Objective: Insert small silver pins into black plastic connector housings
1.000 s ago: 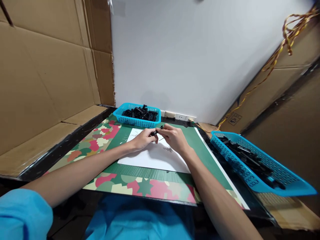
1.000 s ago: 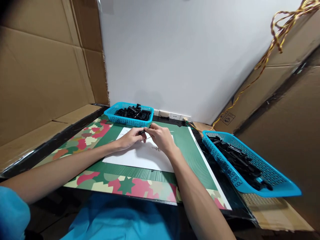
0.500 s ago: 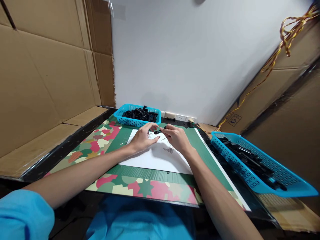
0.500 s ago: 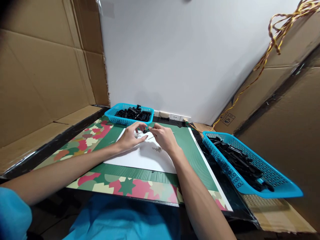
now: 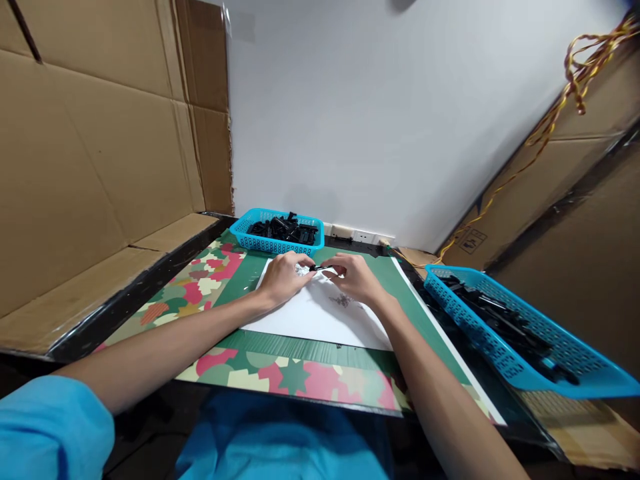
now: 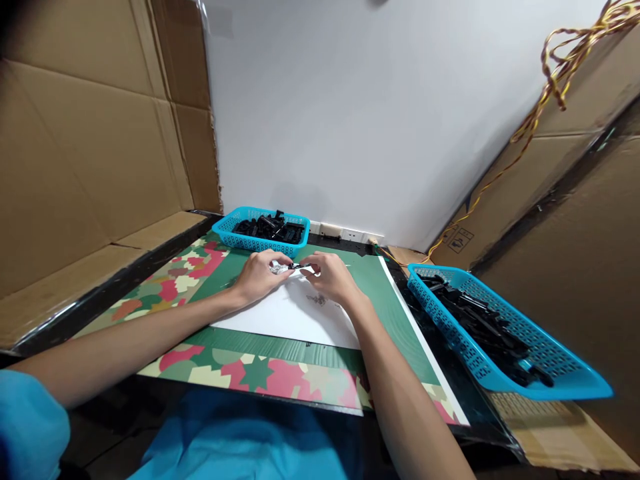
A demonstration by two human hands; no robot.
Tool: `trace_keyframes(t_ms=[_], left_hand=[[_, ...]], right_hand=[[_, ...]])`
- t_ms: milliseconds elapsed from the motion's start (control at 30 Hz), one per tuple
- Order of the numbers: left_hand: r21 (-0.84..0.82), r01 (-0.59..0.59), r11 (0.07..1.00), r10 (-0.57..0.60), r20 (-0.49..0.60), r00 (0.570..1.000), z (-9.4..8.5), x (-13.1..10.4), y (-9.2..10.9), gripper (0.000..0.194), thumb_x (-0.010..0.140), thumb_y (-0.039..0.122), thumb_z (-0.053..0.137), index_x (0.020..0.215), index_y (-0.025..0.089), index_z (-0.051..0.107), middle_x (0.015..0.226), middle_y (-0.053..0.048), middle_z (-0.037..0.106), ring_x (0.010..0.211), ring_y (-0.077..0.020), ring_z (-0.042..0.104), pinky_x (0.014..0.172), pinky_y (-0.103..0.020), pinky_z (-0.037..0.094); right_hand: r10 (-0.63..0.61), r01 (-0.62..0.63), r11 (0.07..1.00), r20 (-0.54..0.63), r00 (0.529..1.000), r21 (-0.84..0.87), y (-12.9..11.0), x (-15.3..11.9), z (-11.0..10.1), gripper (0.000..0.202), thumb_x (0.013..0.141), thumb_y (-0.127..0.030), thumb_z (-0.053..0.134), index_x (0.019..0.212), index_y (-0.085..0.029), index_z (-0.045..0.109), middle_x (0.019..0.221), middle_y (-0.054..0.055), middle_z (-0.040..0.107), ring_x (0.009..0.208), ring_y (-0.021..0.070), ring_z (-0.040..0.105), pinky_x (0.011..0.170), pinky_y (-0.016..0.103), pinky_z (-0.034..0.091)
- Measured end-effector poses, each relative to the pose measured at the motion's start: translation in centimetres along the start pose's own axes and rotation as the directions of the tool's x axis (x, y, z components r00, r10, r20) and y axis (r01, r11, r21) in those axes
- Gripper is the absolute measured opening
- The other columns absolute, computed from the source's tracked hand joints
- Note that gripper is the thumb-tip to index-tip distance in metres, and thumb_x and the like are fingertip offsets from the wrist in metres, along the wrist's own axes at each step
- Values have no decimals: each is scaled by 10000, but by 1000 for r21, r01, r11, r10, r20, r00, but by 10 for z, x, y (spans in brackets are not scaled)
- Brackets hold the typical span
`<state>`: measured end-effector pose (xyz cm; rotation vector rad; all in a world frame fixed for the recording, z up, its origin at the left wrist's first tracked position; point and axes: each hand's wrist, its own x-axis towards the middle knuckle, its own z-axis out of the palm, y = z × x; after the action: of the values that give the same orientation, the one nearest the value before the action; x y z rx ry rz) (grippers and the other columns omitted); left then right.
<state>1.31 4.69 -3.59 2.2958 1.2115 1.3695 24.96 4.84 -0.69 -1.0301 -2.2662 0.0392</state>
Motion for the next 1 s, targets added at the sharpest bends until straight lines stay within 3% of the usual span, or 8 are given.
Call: trace_keyframes(t_ms=[200, 633, 1000], left_hand=[[9, 2, 1000, -2, 34, 999, 2, 0, -3, 141, 846, 262, 821, 984, 243, 841, 937, -68, 803, 887, -266, 720, 839, -418, 565], [49, -56, 997, 53, 66, 996, 0, -2, 5, 148, 831, 151, 794, 950, 231, 830, 947, -45, 812, 923, -255, 675, 849, -395, 540], [52, -74, 996, 71, 59, 996, -3, -1, 11, 79, 839, 165, 804, 891, 222, 822, 881, -32, 796, 881, -236, 684, 809, -364, 518]], right_hand=[[49, -49, 983, 0, 999, 174, -12, 3, 2, 202, 985, -252, 644, 975, -162, 824, 822, 53, 733, 666, 144, 572, 627, 260, 410], [111, -120, 972, 53, 992, 201, -14, 5, 11, 158, 865, -157, 666, 884, -149, 823, 762, 56, 734, 650, 150, 574, 608, 250, 409], [258, -253, 921, 25, 966, 296, -13, 5, 19, 184, 815, -281, 725, 773, -128, 817, 603, 20, 633, 565, 132, 481, 516, 256, 321]])
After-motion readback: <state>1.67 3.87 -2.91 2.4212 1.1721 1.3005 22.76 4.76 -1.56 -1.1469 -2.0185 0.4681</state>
